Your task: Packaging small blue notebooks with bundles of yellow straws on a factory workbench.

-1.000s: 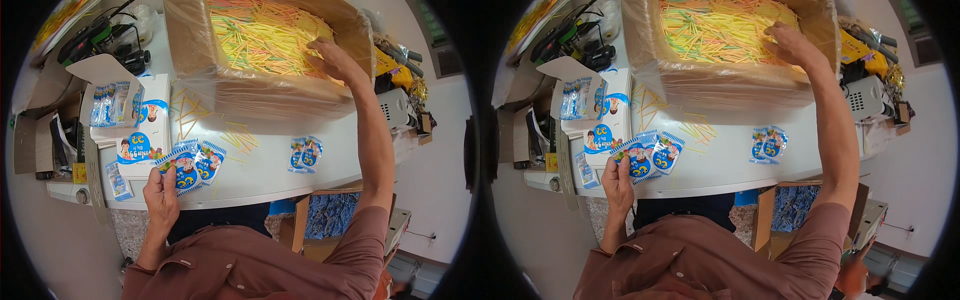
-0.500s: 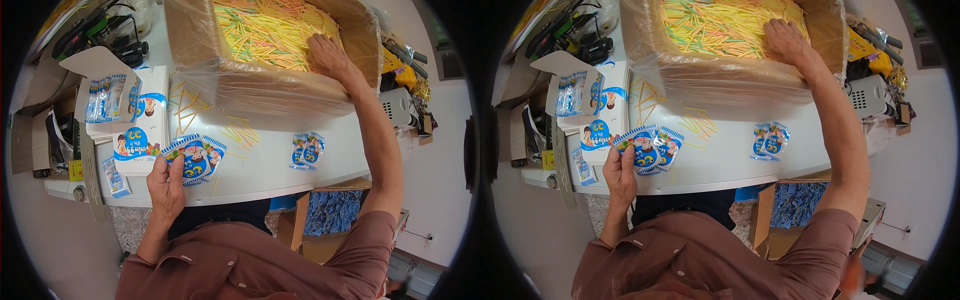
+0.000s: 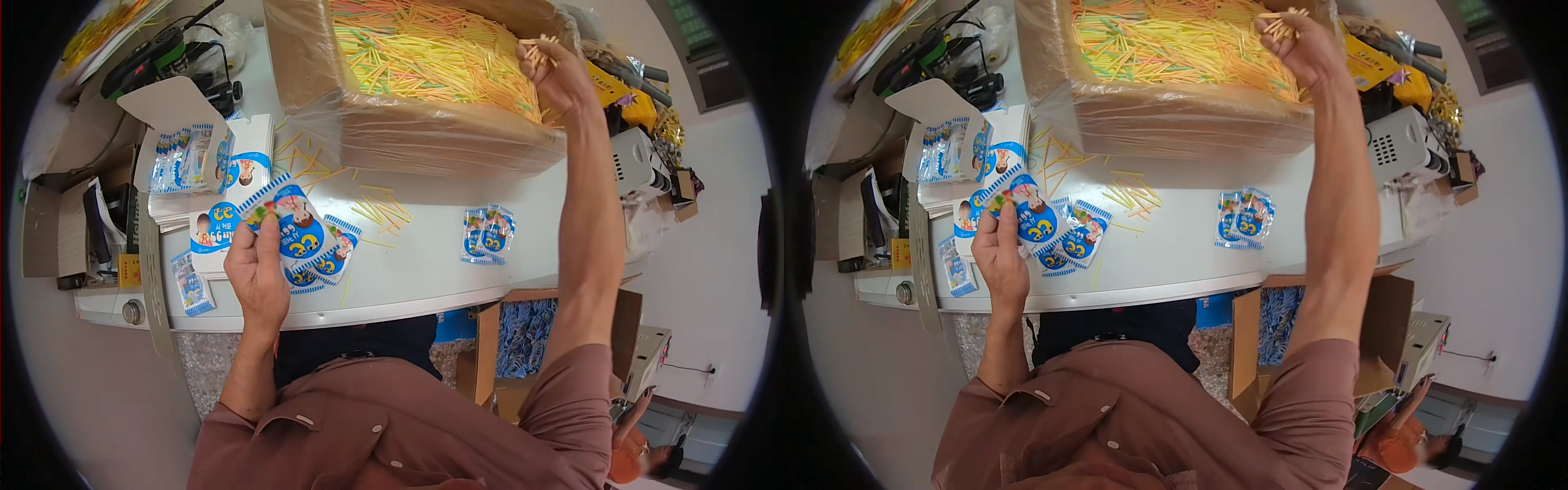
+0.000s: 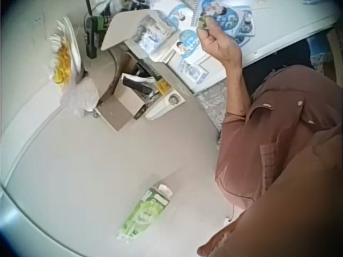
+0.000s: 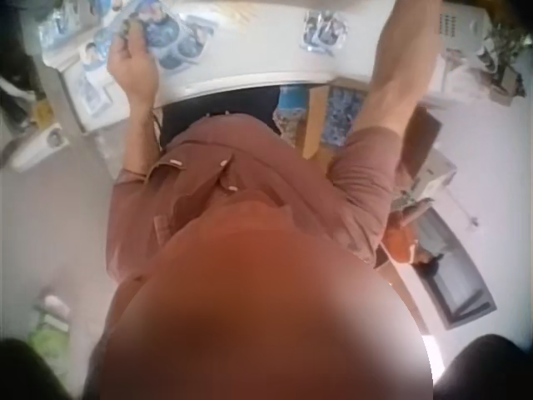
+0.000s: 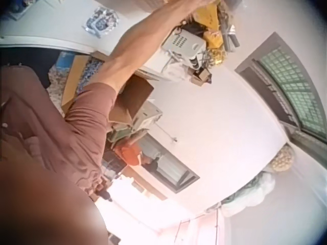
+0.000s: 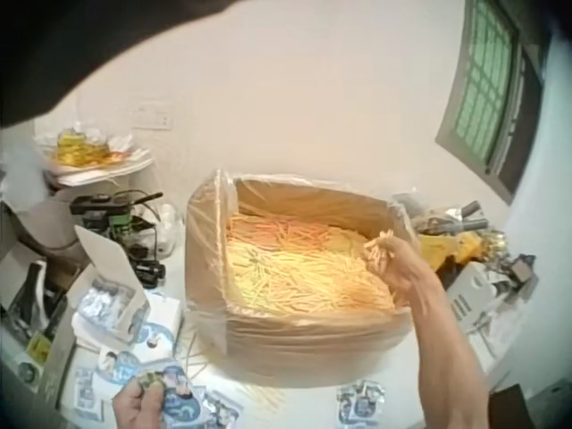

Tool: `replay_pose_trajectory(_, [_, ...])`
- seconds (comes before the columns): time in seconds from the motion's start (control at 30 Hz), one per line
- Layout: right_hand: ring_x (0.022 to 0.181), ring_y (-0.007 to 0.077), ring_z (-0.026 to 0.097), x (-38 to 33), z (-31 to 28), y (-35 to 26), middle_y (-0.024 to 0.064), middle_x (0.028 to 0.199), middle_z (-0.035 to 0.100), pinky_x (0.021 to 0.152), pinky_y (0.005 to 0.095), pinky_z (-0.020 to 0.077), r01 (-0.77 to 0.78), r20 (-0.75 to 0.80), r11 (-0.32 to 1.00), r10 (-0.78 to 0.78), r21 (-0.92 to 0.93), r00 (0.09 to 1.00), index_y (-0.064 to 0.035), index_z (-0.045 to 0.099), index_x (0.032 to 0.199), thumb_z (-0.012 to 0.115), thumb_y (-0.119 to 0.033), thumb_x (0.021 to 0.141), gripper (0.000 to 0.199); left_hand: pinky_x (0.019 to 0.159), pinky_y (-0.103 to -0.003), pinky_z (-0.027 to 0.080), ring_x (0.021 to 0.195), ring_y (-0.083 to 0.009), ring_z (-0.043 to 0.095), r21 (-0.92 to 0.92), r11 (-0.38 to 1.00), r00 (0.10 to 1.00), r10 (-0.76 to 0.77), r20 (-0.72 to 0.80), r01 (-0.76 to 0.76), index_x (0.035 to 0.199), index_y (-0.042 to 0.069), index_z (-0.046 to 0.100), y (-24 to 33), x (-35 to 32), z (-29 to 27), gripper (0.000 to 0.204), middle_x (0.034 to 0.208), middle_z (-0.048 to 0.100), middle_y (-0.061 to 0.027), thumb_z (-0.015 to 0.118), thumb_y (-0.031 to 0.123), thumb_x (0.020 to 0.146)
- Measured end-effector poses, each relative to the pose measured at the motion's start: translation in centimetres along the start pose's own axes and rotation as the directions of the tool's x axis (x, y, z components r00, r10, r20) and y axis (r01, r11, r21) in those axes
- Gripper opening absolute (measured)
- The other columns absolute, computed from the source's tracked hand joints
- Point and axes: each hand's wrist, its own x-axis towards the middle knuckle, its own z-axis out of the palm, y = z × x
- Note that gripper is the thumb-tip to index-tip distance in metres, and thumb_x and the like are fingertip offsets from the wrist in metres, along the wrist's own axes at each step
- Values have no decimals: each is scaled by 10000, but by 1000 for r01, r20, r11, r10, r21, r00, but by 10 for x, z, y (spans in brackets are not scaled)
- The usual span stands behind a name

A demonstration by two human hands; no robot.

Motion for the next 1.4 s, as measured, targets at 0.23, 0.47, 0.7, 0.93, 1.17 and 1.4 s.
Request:
replay_pose_trajectory(0.23, [607,158,597,-154,70,86,114,869,578,473,239,525,-453,466,763,227,461,855,3,513,1117,514,-197,973,247,876,-272,513,1004,-132,638,-492,861,988,-155,-15,128,1224,-34,564,22,2,28,273,1133,656,-108,508,155,1036])
replay_pose_trajectory(0.47, [384,214,532,-247,141,162,186,703,614,324,280,404,-736,597,644,512,209,617,25,552,1063,575,-184,939,244,857,-285,538,930,-135,674,-326,672,714,-444,541,665,1179,-25,606,-22,13,52,315,1070,695,-83,572,238,1008])
replay_pose_trajectory(0.7, [467,201,571,-287,146,233,181,883,656,392,265,437,-812,696,305,418,498,584,-1,557,1109,503,-264,1013,285,797,-272,573,919,-156,699,-236,531,564,-627,538,814,1179,-48,611,-51,-29,42,314,1075,699,-122,579,207,999])
replay_pose_trajectory(0.93, [499,188,563,-298,162,223,101,766,624,463,265,454,-773,531,494,562,398,633,-37,560,1077,500,-282,1028,257,823,-277,568,951,-159,687,-309,517,594,-590,547,798,1221,-39,584,-56,-28,38,326,1093,688,-112,559,208,1010])
replay_pose_trajectory(1.17, [724,226,635,-283,156,215,69,751,590,693,357,526,-480,165,700,470,529,867,-61,527,986,452,-312,1057,272,792,-273,547,906,-146,678,-547,673,860,-463,214,498,1170,-21,575,-45,-17,30,296,1054,684,-94,535,235,1027])
replay_pose_trajectory(1.4, [851,167,621,-230,82,237,96,867,631,825,285,484,298,-143,806,-422,-512,895,-20,494,1020,472,-217,1052,201,922,-314,527,1080,-160,630,-529,707,880,-426,211,469,1253,-33,533,-41,-30,22,324,1199,636,-122,503,210,1042])
